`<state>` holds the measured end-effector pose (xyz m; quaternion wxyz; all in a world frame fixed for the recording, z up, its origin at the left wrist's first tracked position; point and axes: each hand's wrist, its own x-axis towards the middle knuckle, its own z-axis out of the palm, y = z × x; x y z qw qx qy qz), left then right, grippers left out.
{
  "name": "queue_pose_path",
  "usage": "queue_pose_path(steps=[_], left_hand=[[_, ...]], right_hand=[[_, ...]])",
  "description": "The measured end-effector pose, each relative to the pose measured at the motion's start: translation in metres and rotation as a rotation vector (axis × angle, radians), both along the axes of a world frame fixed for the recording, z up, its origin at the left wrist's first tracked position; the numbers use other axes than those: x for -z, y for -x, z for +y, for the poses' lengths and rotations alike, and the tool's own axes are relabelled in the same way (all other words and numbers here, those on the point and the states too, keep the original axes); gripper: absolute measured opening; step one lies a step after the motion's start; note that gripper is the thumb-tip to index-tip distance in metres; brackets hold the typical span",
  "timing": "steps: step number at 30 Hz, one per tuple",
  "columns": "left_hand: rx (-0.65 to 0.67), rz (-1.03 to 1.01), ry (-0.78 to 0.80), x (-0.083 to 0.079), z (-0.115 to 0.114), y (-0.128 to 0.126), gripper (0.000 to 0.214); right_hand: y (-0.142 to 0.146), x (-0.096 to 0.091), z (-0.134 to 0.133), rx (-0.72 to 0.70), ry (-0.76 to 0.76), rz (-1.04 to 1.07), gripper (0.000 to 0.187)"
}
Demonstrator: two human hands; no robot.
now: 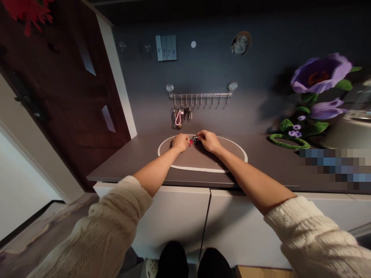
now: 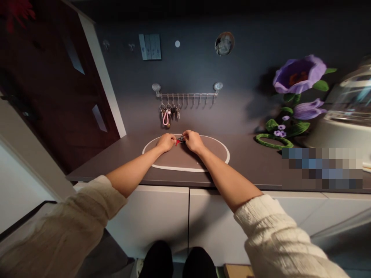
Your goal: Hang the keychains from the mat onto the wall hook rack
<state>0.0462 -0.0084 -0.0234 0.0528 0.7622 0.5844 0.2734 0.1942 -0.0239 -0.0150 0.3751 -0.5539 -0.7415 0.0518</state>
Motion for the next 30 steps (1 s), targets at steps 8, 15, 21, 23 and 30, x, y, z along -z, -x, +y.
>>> queue_pose_path(steps=[8,15,21,23,30], left_hand=[[0.028,-0.064,-0.026,-0.002,-0.001,0.005,0.015],[0.059,-0.284,-0.059,0.0,0.006,0.01,0.012],[0.126,-0.737,0.12,-0.001,0.008,0.013,0.012],[0.144,-0.896,0.217,-0.005,0.006,0.013,0.011],[0.218,-1.169,0.419,-0.018,0.001,0.018,0.009]], right_hand=[[0.002,0.002,0.0,0.004,0.004,-0.038,0.023],[0.003,0.001,-0.002,0.013,0.008,-0.072,0.022],[0.004,0.001,-0.002,0.004,0.003,-0.082,0.021],[0.004,0.001,-0.002,-0.001,0.001,-0.079,0.021],[0.004,0.0,-0.002,-0.021,-0.007,-0.056,0.02]])
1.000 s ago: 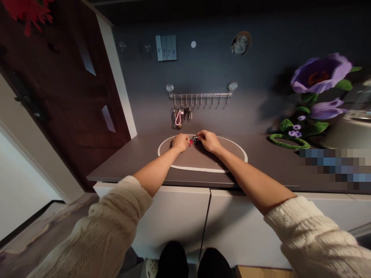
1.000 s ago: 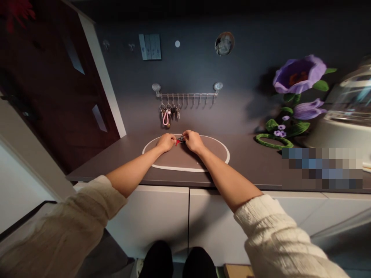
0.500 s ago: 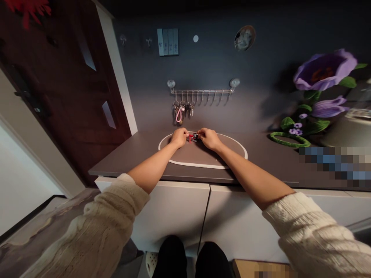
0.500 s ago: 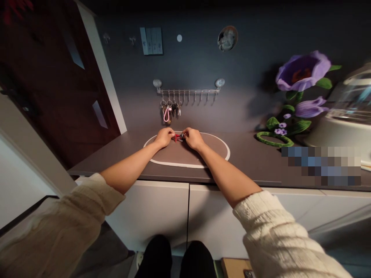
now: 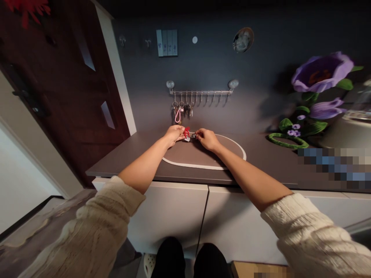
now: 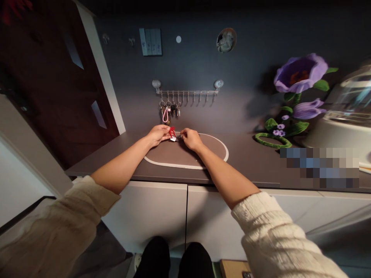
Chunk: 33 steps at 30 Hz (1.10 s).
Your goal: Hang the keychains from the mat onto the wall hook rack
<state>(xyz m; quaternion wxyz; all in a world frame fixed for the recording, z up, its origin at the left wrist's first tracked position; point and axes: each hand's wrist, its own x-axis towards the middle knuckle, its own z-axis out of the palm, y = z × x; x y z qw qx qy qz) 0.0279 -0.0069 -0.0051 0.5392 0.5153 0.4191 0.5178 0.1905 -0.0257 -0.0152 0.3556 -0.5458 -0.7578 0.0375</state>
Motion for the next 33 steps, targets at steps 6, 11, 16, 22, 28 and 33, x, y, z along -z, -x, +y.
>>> queue_pose_path(steps=[6,11,16,22,28,33], left_hand=[[0.102,-0.13,0.039,-0.006,-0.004,0.002,0.006],[0.173,-0.223,0.028,-0.01,-0.009,0.002,0.011],[0.206,-0.264,0.014,-0.011,-0.011,0.001,0.014],[0.25,-0.257,-0.011,-0.01,-0.009,0.0,0.011],[0.279,-0.236,-0.056,-0.011,-0.011,0.0,0.006],[0.288,-0.263,-0.073,-0.011,-0.01,0.0,0.003]], right_hand=[[0.0,0.001,0.002,-0.042,-0.011,0.083,0.016],[0.003,0.0,0.001,-0.141,0.045,0.258,0.018],[0.004,-0.001,0.0,-0.207,0.081,0.401,0.024],[0.007,-0.001,-0.003,-0.275,0.149,0.494,0.023],[0.008,0.0,-0.002,-0.299,0.156,0.577,0.018],[0.006,-0.003,-0.002,-0.302,0.138,0.595,0.021]])
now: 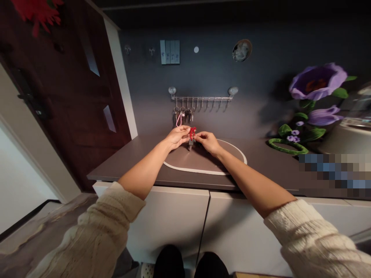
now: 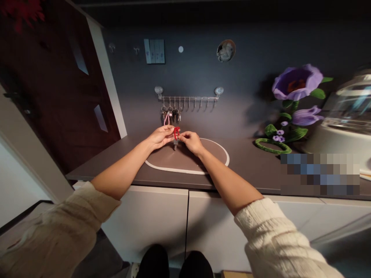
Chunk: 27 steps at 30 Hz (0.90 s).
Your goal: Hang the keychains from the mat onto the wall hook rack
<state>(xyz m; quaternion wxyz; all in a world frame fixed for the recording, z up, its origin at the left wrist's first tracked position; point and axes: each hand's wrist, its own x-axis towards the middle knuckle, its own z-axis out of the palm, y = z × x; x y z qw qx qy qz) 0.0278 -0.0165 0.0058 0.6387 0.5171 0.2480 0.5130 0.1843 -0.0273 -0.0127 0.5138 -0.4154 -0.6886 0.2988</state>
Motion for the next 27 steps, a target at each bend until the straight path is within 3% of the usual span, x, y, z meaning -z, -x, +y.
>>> queue_pose_path(steps=[8,18,27], left_hand=[[-0.035,-0.065,0.025,0.0,0.001,-0.002,0.007],[0.009,0.083,0.062,0.004,-0.006,-0.008,0.004],[0.131,0.128,-0.005,0.01,-0.004,-0.011,0.017]], right_hand=[[-0.002,-0.013,-0.009,-0.012,-0.045,0.145,0.025],[-0.003,-0.017,-0.006,-0.102,-0.051,0.345,0.025],[0.004,-0.021,-0.016,-0.277,0.106,0.596,0.026]])
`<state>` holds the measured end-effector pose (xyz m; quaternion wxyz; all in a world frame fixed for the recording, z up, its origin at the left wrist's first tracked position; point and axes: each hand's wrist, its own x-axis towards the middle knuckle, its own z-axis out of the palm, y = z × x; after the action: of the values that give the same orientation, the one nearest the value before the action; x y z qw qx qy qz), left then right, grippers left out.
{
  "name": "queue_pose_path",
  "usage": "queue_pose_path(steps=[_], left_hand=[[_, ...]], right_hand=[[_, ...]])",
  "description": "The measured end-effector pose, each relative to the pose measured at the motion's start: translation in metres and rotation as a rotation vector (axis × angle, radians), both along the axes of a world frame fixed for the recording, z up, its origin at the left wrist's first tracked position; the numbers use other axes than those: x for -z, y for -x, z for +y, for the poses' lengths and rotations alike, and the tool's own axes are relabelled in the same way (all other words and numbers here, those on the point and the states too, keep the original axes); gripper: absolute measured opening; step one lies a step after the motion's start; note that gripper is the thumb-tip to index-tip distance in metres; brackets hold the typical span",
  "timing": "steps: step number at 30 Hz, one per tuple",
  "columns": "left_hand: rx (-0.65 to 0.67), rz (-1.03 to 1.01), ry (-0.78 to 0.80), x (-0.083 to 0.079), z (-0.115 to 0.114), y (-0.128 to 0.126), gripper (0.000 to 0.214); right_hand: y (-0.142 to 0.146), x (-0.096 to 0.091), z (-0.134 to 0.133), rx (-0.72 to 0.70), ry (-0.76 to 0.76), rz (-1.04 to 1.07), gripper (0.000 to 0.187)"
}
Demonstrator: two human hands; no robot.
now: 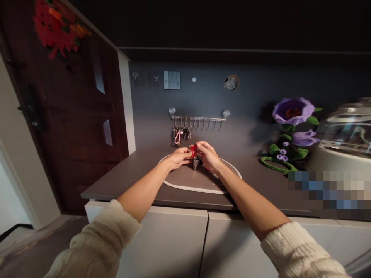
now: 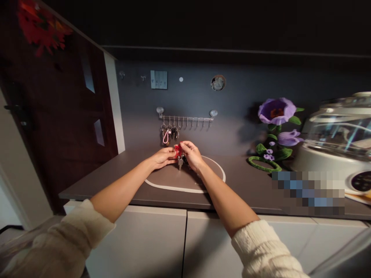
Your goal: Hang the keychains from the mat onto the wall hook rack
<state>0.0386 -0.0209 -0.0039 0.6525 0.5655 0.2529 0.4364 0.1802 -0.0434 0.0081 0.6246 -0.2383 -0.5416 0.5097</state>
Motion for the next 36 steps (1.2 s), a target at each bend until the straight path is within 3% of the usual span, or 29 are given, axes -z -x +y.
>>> queue_pose_path(steps=[5,11,21,27,36], left_hand=[[-0.006,0.027,0.005,-0.002,-0.001,0.001,0.023],[-0.154,0.036,0.009,-0.005,-0.003,0.0,0.017],[-0.31,0.043,0.047,-0.005,0.001,-0.002,0.008],[-0.335,0.038,0.071,-0.003,0.002,-0.003,0.009],[-0.432,0.059,0.068,-0.002,0.004,-0.003,0.003]], right_hand=[[0.001,-0.007,-0.004,0.019,0.026,0.056,0.03],[-0.005,-0.022,0.002,0.133,-0.02,0.046,0.031],[-0.011,-0.047,0.048,0.311,-0.059,-0.033,0.023],[-0.004,-0.058,0.077,0.573,-0.031,-0.096,0.01],[0.004,-0.063,0.1,0.876,-0.091,-0.303,0.01]])
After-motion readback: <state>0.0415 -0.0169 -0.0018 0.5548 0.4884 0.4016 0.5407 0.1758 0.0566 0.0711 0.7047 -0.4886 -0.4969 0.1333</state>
